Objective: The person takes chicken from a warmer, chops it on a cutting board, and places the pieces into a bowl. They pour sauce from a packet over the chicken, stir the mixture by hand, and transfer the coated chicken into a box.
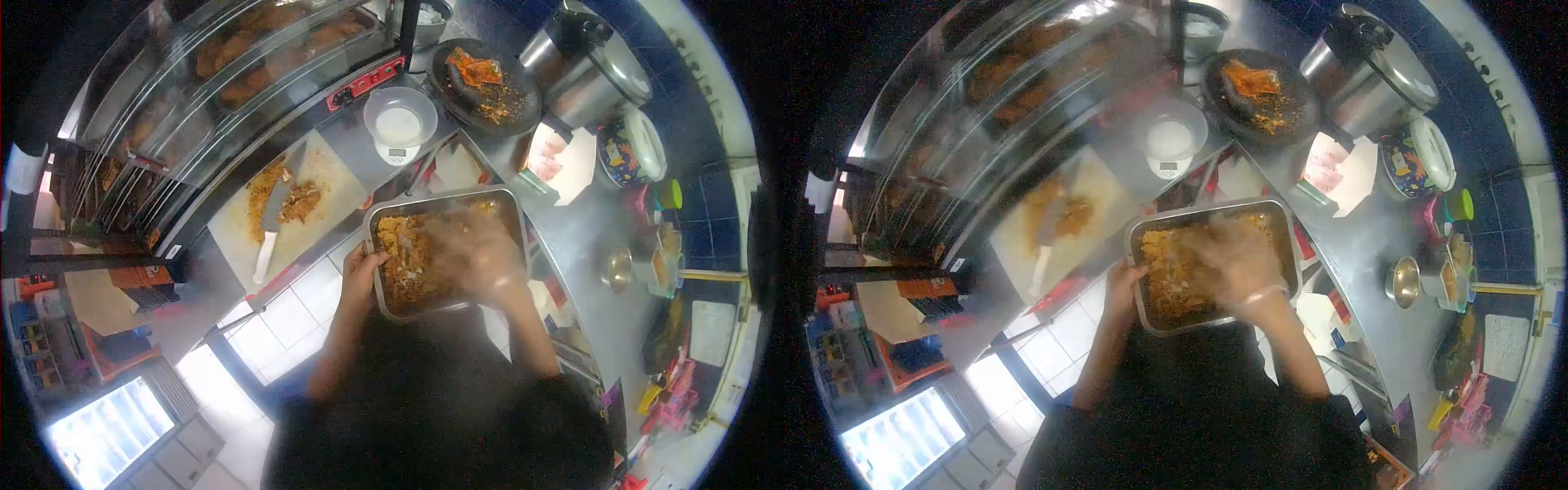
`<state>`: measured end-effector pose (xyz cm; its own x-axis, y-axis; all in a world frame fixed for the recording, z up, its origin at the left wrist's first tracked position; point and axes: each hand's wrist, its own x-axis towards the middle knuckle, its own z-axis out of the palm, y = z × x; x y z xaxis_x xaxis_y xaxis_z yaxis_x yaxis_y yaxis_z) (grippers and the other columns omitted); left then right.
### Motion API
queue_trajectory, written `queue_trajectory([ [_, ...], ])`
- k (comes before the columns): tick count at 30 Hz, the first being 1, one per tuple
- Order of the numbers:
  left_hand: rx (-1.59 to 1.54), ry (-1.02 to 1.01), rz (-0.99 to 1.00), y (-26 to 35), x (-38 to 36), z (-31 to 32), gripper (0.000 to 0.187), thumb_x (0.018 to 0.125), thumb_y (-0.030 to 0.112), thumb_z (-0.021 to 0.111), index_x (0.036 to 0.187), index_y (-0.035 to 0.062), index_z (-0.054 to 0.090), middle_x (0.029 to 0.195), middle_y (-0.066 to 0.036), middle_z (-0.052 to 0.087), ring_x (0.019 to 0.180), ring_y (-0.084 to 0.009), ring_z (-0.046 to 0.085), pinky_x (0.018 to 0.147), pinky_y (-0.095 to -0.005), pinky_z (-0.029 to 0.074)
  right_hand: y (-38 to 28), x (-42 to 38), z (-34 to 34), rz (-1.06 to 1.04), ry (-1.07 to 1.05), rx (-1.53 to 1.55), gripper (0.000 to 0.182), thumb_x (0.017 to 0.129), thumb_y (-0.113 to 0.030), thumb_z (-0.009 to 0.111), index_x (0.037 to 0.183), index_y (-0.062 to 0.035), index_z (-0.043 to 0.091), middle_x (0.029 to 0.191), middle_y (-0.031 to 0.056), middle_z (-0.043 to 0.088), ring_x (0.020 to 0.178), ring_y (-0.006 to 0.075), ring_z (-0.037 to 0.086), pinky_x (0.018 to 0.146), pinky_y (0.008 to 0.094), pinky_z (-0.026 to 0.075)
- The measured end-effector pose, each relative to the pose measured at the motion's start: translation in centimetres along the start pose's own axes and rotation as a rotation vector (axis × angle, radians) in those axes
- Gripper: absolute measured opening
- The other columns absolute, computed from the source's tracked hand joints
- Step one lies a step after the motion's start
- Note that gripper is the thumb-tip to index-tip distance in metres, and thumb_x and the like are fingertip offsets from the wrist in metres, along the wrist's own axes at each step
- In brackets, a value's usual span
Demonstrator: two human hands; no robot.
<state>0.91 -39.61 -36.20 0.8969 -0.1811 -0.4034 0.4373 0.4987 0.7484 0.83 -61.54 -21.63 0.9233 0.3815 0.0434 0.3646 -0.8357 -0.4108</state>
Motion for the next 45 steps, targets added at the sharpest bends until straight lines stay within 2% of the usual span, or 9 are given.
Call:
queue_trajectory([
  [8,0.098,-0.051,-0.016,1.6,-0.7,-4.3,0.011,0.085,0.008,0.062,0.092,0.0012,0.064,0.086,-0.002,0.064,0.079,-0.0112,0.058,0.076,-0.0265,0.046,-4.7,5.6,9.9,-0.067,-0.359,-0.435,0.062,0.083,-0.019,0.068,0.141,-0.0179,0.045,0.143,0.0152,0.046,0.126,0.0373,0.049,0.101,0.0481,0.046],
  [13,0.128,-0.099,-0.165,0.6,-0.7,-7.7,0.024,0.085,0.003,0.061,0.109,-0.0006,0.064,0.093,-0.008,0.068,0.080,-0.0159,0.065,0.074,-0.0300,0.053,-3.4,7.2,11.4,-0.082,-0.629,-0.045,0.057,0.077,-0.017,0.075,0.130,-0.0141,0.053,0.126,0.0137,0.055,0.120,0.0348,0.053,0.095,0.0461,0.049],
  [23,-0.093,0.010,-0.077,4.5,-1.2,-6.4,0.029,0.083,0.008,0.060,0.110,-0.0016,0.062,0.096,-0.010,0.069,0.084,-0.0201,0.066,0.079,-0.0329,0.053,0.8,10.0,7.7,0.074,-0.271,0.735,0.051,0.072,-0.032,0.082,0.111,-0.0078,0.060,0.110,0.0081,0.061,0.106,0.0228,0.058,0.094,0.0357,0.046],
  [25,-0.082,0.089,-0.028,4.1,-0.9,-7.2,0.030,0.083,0.008,0.060,0.112,-0.0018,0.061,0.097,-0.010,0.068,0.085,-0.0207,0.066,0.080,-0.0334,0.053,2.7,13.2,4.6,0.084,-0.148,0.683,0.041,0.074,-0.017,0.084,0.106,-0.0113,0.060,0.104,0.0020,0.060,0.101,0.0153,0.058,0.089,0.0316,0.049],
  [26,-0.074,0.158,0.016,4.1,-0.9,-7.5,0.032,0.083,0.008,0.060,0.114,-0.0021,0.060,0.099,-0.010,0.068,0.087,-0.0212,0.066,0.080,-0.0338,0.054,2.1,14.8,2.2,-0.030,0.049,0.503,0.040,0.073,-0.010,0.083,0.105,-0.0126,0.060,0.103,0.0009,0.060,0.094,0.0146,0.060,0.084,0.0297,0.051],
  [30,-0.139,0.254,0.067,4.2,-1.5,-8.9,0.031,0.082,0.007,0.058,0.112,-0.0007,0.061,0.101,-0.009,0.067,0.092,-0.0205,0.065,0.085,-0.0327,0.052,12.2,24.5,2.9,0.283,0.000,0.991,0.038,0.068,-0.020,0.081,0.100,-0.0100,0.063,0.093,0.0023,0.067,0.080,0.0213,0.063,0.074,0.0374,0.052],
  [32,-0.157,0.323,0.101,3.8,-1.9,-9.7,0.030,0.082,0.006,0.058,0.111,-0.0002,0.061,0.102,-0.009,0.067,0.092,-0.0204,0.065,0.085,-0.0330,0.052,18.3,30.1,6.8,0.283,-0.135,0.360,0.030,0.069,-0.017,0.077,0.094,-0.0091,0.064,0.089,0.0049,0.068,0.073,0.0208,0.063,0.067,0.0374,0.051],
  [39,-0.278,0.520,0.310,4.3,-3.9,-7.3,0.032,0.081,0.007,0.057,0.112,-0.0001,0.060,0.105,-0.010,0.067,0.094,-0.0222,0.064,0.087,-0.0371,0.052,21.5,33.3,13.5,0.106,-0.266,0.173,0.019,0.074,-0.025,0.071,0.076,-0.0073,0.065,0.070,0.0104,0.065,0.066,0.0208,0.062,0.061,0.0371,0.048],
  [45,-0.288,0.616,0.382,3.8,-7.8,-6.9,0.053,0.079,0.019,0.062,0.127,-0.0003,0.052,0.118,-0.013,0.061,0.104,-0.0287,0.060,0.090,-0.0418,0.051,21.1,32.8,12.6,0.005,-0.197,-0.039,0.033,0.076,-0.034,0.073,0.092,-0.0050,0.070,0.092,0.0182,0.072,0.084,0.0342,0.068,0.076,0.0435,0.052],
])
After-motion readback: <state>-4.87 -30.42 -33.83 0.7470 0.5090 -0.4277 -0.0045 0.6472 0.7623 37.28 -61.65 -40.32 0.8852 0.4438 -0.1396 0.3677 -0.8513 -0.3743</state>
